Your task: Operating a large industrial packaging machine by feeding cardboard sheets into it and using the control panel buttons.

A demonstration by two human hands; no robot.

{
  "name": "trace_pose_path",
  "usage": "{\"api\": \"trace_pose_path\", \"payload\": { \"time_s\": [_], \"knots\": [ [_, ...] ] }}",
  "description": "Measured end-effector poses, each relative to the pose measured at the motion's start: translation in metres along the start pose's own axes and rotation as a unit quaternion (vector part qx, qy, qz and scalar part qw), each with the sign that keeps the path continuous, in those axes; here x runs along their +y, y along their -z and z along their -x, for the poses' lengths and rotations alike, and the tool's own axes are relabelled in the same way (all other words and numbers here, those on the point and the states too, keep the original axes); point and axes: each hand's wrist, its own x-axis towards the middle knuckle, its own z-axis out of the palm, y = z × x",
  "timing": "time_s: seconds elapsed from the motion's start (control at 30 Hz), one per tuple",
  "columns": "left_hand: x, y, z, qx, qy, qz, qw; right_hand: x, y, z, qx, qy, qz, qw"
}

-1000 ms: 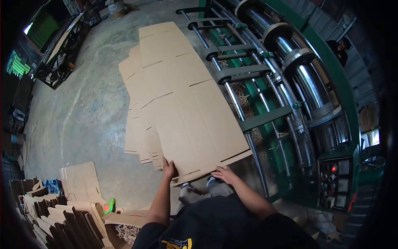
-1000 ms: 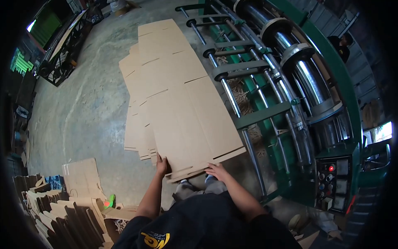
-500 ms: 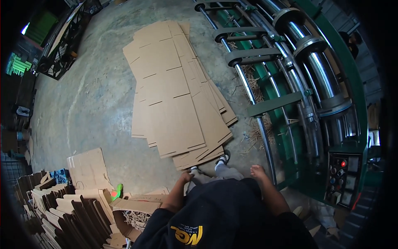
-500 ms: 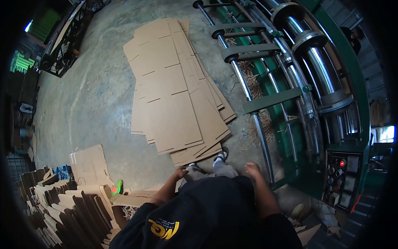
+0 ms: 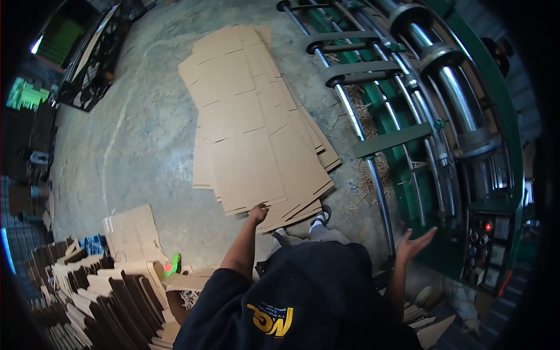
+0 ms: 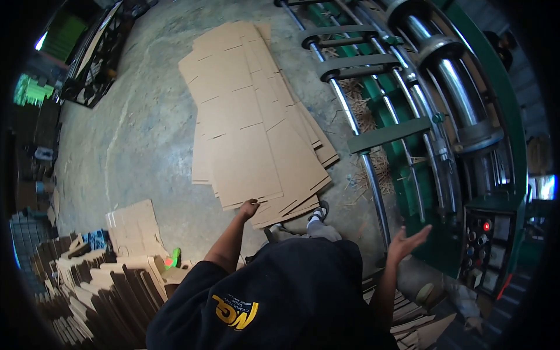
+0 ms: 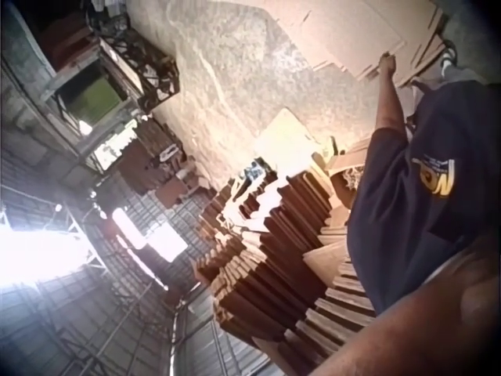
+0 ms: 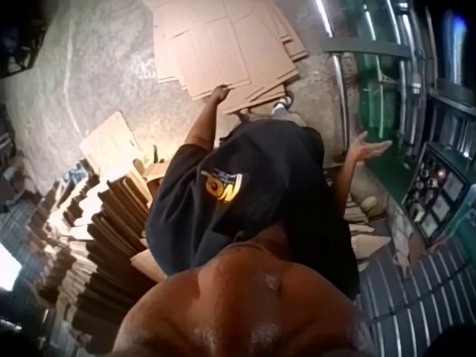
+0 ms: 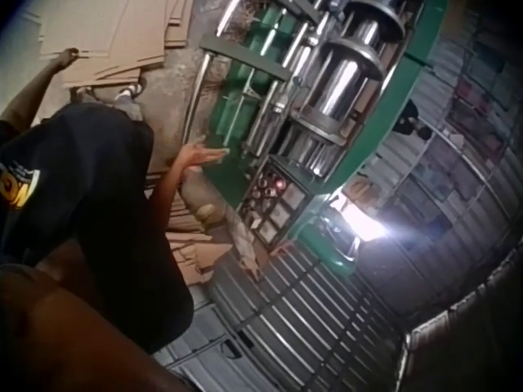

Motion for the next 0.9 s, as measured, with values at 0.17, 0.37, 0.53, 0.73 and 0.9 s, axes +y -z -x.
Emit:
{"api": "trace_pose_path", "payload": {
  "time_s": [0.17, 0.37, 0.53, 0.73, 0.9],
  "knots": [
    [-0.023, 0.008, -0.027, 0.008, -0.083, -0.043, 0.996, 0.012, 0.055, -0.04, 0.206, -0.054, 0.148, 0.966],
    [-0.011, -0.022, -0.023, -0.138, -0.013, 0.035, 0.99, 0.01, 0.081, -0.046, 0.223, -0.143, 0.085, 0.961],
    [-0.034, -0.039, -0.018, -0.175, -0.041, -0.001, 0.984, 0.004, 0.06, -0.031, 0.19, -0.166, 0.009, 0.967],
    [-0.054, -0.018, -0.01, -0.153, -0.001, 0.023, 0.988, 0.004, 0.045, -0.039, 0.136, -0.171, 0.047, 0.975],
    [-0.053, 0.005, -0.017, -0.12, 0.057, 0.046, 0.99, 0.01, 0.048, -0.063, 0.151, -0.167, 0.05, 0.973]
  ]
}}
